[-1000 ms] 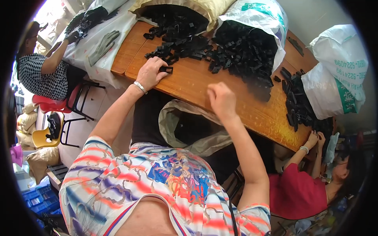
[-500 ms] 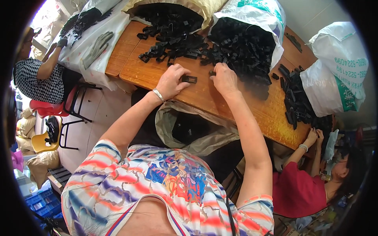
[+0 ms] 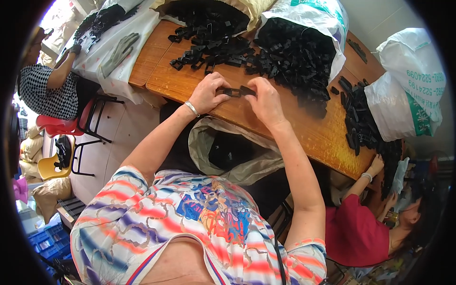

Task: Manually assembling or inspecting small black plastic buckles at a workshop table.

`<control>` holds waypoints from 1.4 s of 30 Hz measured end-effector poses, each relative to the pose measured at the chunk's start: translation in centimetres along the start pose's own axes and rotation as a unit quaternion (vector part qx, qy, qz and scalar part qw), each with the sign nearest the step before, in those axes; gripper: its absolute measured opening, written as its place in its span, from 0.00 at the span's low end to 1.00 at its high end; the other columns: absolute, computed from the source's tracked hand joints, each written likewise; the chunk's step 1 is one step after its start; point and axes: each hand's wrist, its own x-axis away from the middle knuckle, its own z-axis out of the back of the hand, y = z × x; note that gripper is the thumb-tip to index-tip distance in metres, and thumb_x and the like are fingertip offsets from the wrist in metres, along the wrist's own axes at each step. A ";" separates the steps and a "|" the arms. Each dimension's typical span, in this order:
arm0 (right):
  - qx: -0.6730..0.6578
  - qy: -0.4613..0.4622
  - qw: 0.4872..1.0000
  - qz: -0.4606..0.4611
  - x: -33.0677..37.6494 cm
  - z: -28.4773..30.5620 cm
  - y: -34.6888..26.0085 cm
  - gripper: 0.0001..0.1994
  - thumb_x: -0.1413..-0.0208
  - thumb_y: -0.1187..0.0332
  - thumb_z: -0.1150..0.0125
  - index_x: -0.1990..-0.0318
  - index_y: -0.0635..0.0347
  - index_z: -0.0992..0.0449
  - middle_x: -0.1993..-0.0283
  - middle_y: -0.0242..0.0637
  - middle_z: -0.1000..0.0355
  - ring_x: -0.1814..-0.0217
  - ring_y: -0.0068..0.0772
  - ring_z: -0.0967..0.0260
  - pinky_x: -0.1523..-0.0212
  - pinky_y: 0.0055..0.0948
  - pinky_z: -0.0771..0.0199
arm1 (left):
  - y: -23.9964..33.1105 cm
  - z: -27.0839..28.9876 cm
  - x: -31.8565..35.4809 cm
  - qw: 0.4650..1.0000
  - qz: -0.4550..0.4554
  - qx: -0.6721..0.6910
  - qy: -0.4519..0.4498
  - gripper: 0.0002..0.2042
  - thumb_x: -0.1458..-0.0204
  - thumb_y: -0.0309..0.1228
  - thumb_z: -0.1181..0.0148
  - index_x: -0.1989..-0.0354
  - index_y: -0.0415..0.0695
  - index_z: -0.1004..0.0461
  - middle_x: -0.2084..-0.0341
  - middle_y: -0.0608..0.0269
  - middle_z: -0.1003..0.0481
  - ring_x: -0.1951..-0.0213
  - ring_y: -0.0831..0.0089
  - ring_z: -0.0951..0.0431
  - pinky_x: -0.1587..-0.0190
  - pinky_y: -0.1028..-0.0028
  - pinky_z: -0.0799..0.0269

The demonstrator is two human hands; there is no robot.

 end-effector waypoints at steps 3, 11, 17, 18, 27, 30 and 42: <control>-0.010 -0.001 0.999 0.046 -0.6 -1.0 -1.0 0.11 0.56 0.79 0.33 0.63 0.62 0.24 0.64 0.43 0.28 0.62 0.49 0.27 0.60 0.40 0.26 | -0.1 -0.1 0.1 1.000 -0.004 0.005 0.000 0.13 0.59 0.27 0.29 0.64 0.41 0.24 0.64 0.58 0.28 0.56 0.57 0.28 0.52 0.65 0.30; 0.101 -0.065 0.991 0.057 -1.9 -1.8 -1.4 0.08 0.55 0.77 0.34 0.65 0.61 0.23 0.61 0.43 0.28 0.60 0.51 0.27 0.59 0.42 0.26 | -0.2 -0.2 0.0 1.000 0.011 0.014 -0.010 0.14 0.60 0.28 0.29 0.64 0.41 0.23 0.64 0.58 0.28 0.55 0.57 0.28 0.51 0.64 0.31; 0.257 -0.037 0.954 0.147 0.6 -3.7 -1.6 0.16 0.52 0.73 0.34 0.54 0.62 0.22 0.55 0.39 0.27 0.53 0.44 0.28 0.56 0.39 0.25 | -0.3 0.0 0.0 1.000 0.010 0.007 0.000 0.12 0.60 0.27 0.30 0.65 0.40 0.23 0.64 0.57 0.27 0.55 0.57 0.28 0.51 0.65 0.30; 0.237 0.007 0.958 0.163 1.4 -4.1 -1.4 0.19 0.51 0.72 0.36 0.49 0.62 0.24 0.51 0.38 0.28 0.49 0.44 0.29 0.54 0.38 0.26 | -0.2 0.1 0.0 1.000 0.012 0.009 -0.003 0.12 0.59 0.27 0.31 0.65 0.40 0.23 0.64 0.57 0.27 0.55 0.57 0.28 0.50 0.64 0.30; 0.134 0.034 0.982 0.125 5.9 -2.7 -2.2 0.16 0.55 0.76 0.34 0.55 0.58 0.23 0.59 0.40 0.27 0.57 0.46 0.28 0.59 0.40 0.25 | -1.1 2.1 0.8 0.999 -0.011 0.003 0.042 0.10 0.53 0.25 0.39 0.61 0.39 0.24 0.63 0.54 0.26 0.59 0.58 0.25 0.54 0.65 0.28; 0.111 0.009 0.985 0.134 9.0 -2.9 -3.5 0.15 0.57 0.76 0.34 0.58 0.59 0.23 0.60 0.40 0.28 0.58 0.46 0.28 0.61 0.39 0.25 | -1.2 2.6 -0.1 0.987 0.042 -0.067 0.138 0.09 0.53 0.29 0.35 0.65 0.40 0.25 0.64 0.54 0.27 0.59 0.57 0.26 0.54 0.64 0.29; 0.149 0.091 0.980 0.093 -1.8 -0.8 1.9 0.09 0.49 0.77 0.38 0.59 0.58 0.21 0.63 0.43 0.27 0.63 0.49 0.25 0.65 0.39 0.24 | 0.6 0.6 -0.2 0.992 0.032 -0.082 0.091 0.11 0.56 0.23 0.35 0.63 0.42 0.27 0.66 0.55 0.26 0.59 0.55 0.26 0.55 0.63 0.28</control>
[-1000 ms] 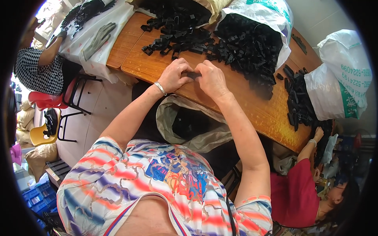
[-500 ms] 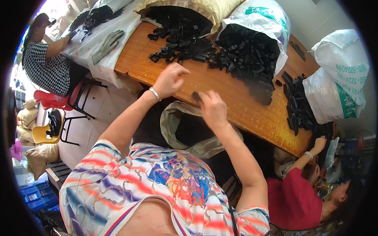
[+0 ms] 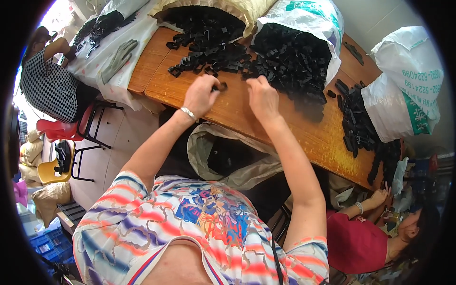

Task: Manually assembling or inspecting small black plastic buckles at a workshop table.

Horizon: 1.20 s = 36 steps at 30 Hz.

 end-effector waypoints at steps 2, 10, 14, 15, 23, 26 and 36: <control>0.052 -0.044 0.997 -0.023 -1.5 -1.1 1.8 0.12 0.49 0.74 0.36 0.56 0.57 0.21 0.58 0.44 0.27 0.63 0.52 0.24 0.62 0.42 0.22 | 1.6 -0.2 0.6 0.997 -0.025 0.052 -0.046 0.15 0.56 0.23 0.35 0.58 0.41 0.28 0.64 0.54 0.26 0.59 0.55 0.27 0.54 0.63 0.29; 0.064 -0.096 0.990 -0.082 -2.6 -0.9 1.9 0.11 0.51 0.69 0.31 0.61 0.58 0.23 0.59 0.43 0.27 0.60 0.50 0.25 0.60 0.42 0.24 | 1.4 -0.4 1.2 0.996 -0.017 0.082 -0.035 0.18 0.57 0.23 0.33 0.55 0.41 0.26 0.62 0.57 0.26 0.57 0.57 0.28 0.52 0.64 0.30; -0.052 -0.062 0.996 -0.042 -0.6 0.3 0.2 0.10 0.51 0.73 0.32 0.61 0.61 0.25 0.63 0.43 0.27 0.65 0.46 0.25 0.64 0.38 0.25 | 1.1 -0.7 1.3 0.999 -0.031 0.031 -0.024 0.14 0.58 0.26 0.31 0.61 0.40 0.24 0.64 0.58 0.27 0.57 0.57 0.30 0.53 0.64 0.30; -0.071 -0.053 0.996 -0.016 -0.2 0.6 -0.8 0.11 0.52 0.76 0.32 0.60 0.63 0.25 0.64 0.43 0.27 0.67 0.42 0.26 0.66 0.34 0.25 | 1.2 -0.8 1.3 0.999 -0.028 0.030 -0.027 0.13 0.58 0.27 0.31 0.63 0.40 0.23 0.65 0.59 0.27 0.58 0.58 0.30 0.54 0.64 0.30; -0.070 -0.057 0.995 0.042 0.9 -0.2 -2.1 0.09 0.55 0.75 0.31 0.65 0.60 0.24 0.64 0.40 0.28 0.66 0.49 0.25 0.66 0.40 0.24 | 1.0 -1.2 0.9 0.998 -0.012 0.042 -0.040 0.11 0.58 0.27 0.31 0.65 0.41 0.22 0.66 0.59 0.28 0.59 0.58 0.30 0.55 0.64 0.31; -0.040 -0.098 0.991 0.078 0.8 -0.1 -1.8 0.10 0.53 0.74 0.34 0.61 0.61 0.24 0.61 0.40 0.28 0.64 0.46 0.25 0.64 0.39 0.23 | 0.9 -1.2 1.0 0.998 -0.010 0.045 -0.046 0.11 0.58 0.27 0.31 0.65 0.41 0.22 0.66 0.59 0.28 0.59 0.58 0.30 0.54 0.64 0.31; 0.049 -0.037 0.993 0.099 2.7 -1.6 -2.8 0.14 0.50 0.74 0.40 0.54 0.63 0.25 0.56 0.42 0.30 0.56 0.45 0.28 0.60 0.39 0.24 | 0.9 -1.0 0.7 0.997 -0.012 0.046 -0.064 0.09 0.55 0.27 0.35 0.64 0.41 0.22 0.65 0.57 0.28 0.57 0.57 0.30 0.51 0.65 0.31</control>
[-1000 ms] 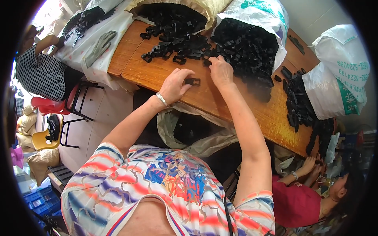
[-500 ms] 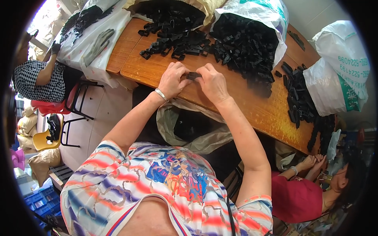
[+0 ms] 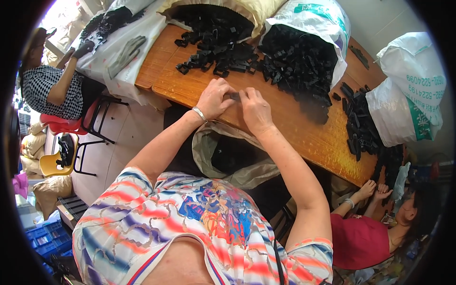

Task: Manually assembling or inspecting small black plastic buckles at a workshop table.

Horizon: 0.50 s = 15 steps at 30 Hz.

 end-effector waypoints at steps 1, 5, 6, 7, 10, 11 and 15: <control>0.001 0.005 1.000 0.003 0.1 0.3 -0.2 0.14 0.50 0.74 0.40 0.54 0.63 0.25 0.56 0.42 0.30 0.56 0.45 0.28 0.60 0.39 0.24 | -0.4 0.4 0.0 0.999 -0.026 0.003 -0.029 0.09 0.54 0.26 0.39 0.63 0.40 0.22 0.64 0.55 0.27 0.55 0.57 0.29 0.49 0.64 0.31; -0.084 -0.046 0.992 -0.082 3.9 2.4 -3.6 0.12 0.54 0.73 0.33 0.61 0.58 0.25 0.62 0.43 0.31 0.63 0.51 0.26 0.65 0.42 0.23 | -3.7 2.6 -1.3 0.993 -0.104 -0.006 -0.060 0.12 0.53 0.23 0.41 0.57 0.42 0.24 0.60 0.54 0.28 0.52 0.56 0.29 0.47 0.64 0.31; -0.101 -0.052 0.989 -0.092 5.3 2.9 -4.7 0.11 0.54 0.73 0.33 0.61 0.58 0.24 0.62 0.42 0.31 0.62 0.50 0.26 0.65 0.41 0.23 | -2.9 3.1 -1.7 0.996 -0.071 -0.054 -0.023 0.13 0.53 0.23 0.40 0.57 0.43 0.23 0.60 0.55 0.28 0.52 0.56 0.29 0.48 0.64 0.30; -0.089 -0.074 0.989 -0.087 6.2 3.6 -5.7 0.12 0.55 0.72 0.32 0.61 0.57 0.24 0.61 0.42 0.30 0.63 0.49 0.26 0.66 0.41 0.23 | -2.0 3.8 -2.1 0.994 -0.039 -0.100 0.017 0.13 0.53 0.23 0.39 0.57 0.44 0.22 0.59 0.56 0.28 0.53 0.57 0.29 0.48 0.64 0.29; -0.110 -0.087 0.988 -0.067 8.4 2.8 -5.8 0.11 0.55 0.70 0.31 0.62 0.56 0.23 0.63 0.40 0.29 0.65 0.46 0.25 0.67 0.39 0.23 | -3.1 3.9 -3.3 0.980 -0.053 -0.192 0.020 0.14 0.55 0.24 0.34 0.57 0.45 0.22 0.59 0.57 0.28 0.53 0.58 0.29 0.50 0.66 0.28; -0.103 -0.084 0.988 -0.074 8.3 3.2 -5.3 0.11 0.55 0.70 0.31 0.62 0.56 0.23 0.63 0.40 0.29 0.65 0.46 0.25 0.67 0.39 0.23 | -3.6 3.8 -3.5 0.978 -0.061 -0.199 0.018 0.13 0.55 0.25 0.33 0.59 0.45 0.22 0.60 0.59 0.28 0.53 0.59 0.29 0.51 0.66 0.27; -0.098 0.022 0.986 -0.131 5.4 4.8 -1.2 0.05 0.51 0.71 0.33 0.66 0.59 0.20 0.68 0.41 0.26 0.65 0.47 0.25 0.65 0.37 0.24 | -3.4 3.0 -3.3 0.982 -0.061 -0.176 0.026 0.08 0.56 0.24 0.33 0.66 0.43 0.22 0.61 0.61 0.28 0.54 0.60 0.29 0.52 0.67 0.28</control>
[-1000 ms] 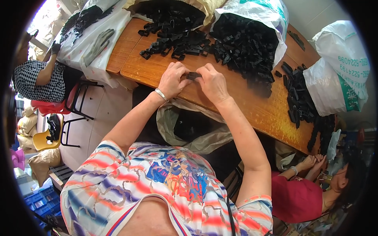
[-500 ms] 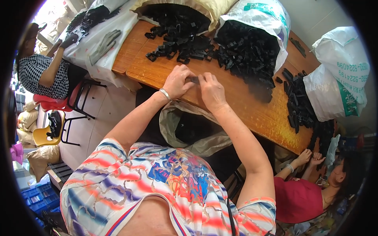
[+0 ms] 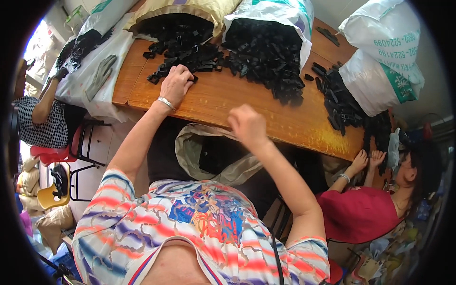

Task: Manually assembling or inspecting small black plastic buckles at a workshop table.

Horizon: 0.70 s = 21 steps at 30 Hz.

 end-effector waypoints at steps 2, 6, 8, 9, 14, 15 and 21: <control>0.059 0.042 0.997 -0.041 -2.2 1.4 3.1 0.04 0.50 0.72 0.35 0.66 0.57 0.20 0.66 0.41 0.26 0.64 0.48 0.25 0.64 0.39 0.24 | 0.8 -0.2 0.2 1.000 0.001 0.019 0.006 0.06 0.56 0.24 0.33 0.69 0.43 0.22 0.62 0.60 0.28 0.55 0.60 0.29 0.52 0.67 0.28; 0.140 0.086 0.984 -0.071 -6.0 1.9 7.3 0.07 0.49 0.71 0.34 0.62 0.58 0.20 0.59 0.43 0.27 0.62 0.51 0.24 0.62 0.41 0.23 | 3.6 -1.3 0.3 0.999 -0.037 0.037 -0.009 0.05 0.56 0.26 0.33 0.72 0.42 0.23 0.64 0.60 0.28 0.56 0.60 0.29 0.53 0.66 0.29; 0.184 0.071 0.976 -0.088 -7.5 1.4 7.7 0.10 0.49 0.71 0.33 0.59 0.58 0.21 0.56 0.43 0.29 0.62 0.52 0.24 0.61 0.42 0.23 | 6.2 -1.6 0.4 0.998 -0.053 0.011 -0.043 0.06 0.58 0.27 0.32 0.73 0.43 0.23 0.65 0.61 0.28 0.56 0.60 0.29 0.55 0.66 0.29; 0.210 0.055 0.972 -0.092 -8.0 0.9 8.2 0.12 0.49 0.70 0.33 0.57 0.57 0.22 0.54 0.44 0.31 0.62 0.52 0.24 0.61 0.43 0.22 | 7.3 -2.0 0.5 0.997 -0.065 0.000 -0.039 0.05 0.59 0.27 0.32 0.74 0.44 0.23 0.66 0.61 0.28 0.57 0.61 0.30 0.57 0.66 0.30; 0.243 0.001 0.961 -0.132 -8.7 -0.1 8.2 0.13 0.50 0.71 0.33 0.56 0.57 0.23 0.56 0.43 0.30 0.61 0.51 0.25 0.60 0.42 0.22 | 9.8 -3.3 1.0 0.994 -0.090 0.052 -0.013 0.06 0.60 0.28 0.33 0.74 0.44 0.23 0.66 0.61 0.28 0.56 0.60 0.30 0.56 0.66 0.30; 0.237 0.008 0.962 -0.132 -8.5 -0.1 8.2 0.14 0.50 0.72 0.32 0.55 0.56 0.23 0.57 0.42 0.29 0.60 0.49 0.25 0.60 0.41 0.23 | 9.9 -3.2 1.0 0.994 -0.089 0.065 -0.018 0.07 0.60 0.28 0.32 0.72 0.44 0.23 0.66 0.61 0.28 0.56 0.60 0.30 0.56 0.66 0.30; 0.109 0.076 0.987 -0.094 -5.8 1.5 7.4 0.14 0.53 0.77 0.33 0.56 0.60 0.23 0.58 0.44 0.29 0.59 0.50 0.25 0.60 0.40 0.23 | 8.9 -2.0 0.8 0.982 -0.083 0.169 0.009 0.17 0.60 0.29 0.31 0.59 0.44 0.23 0.59 0.58 0.27 0.51 0.56 0.30 0.48 0.63 0.31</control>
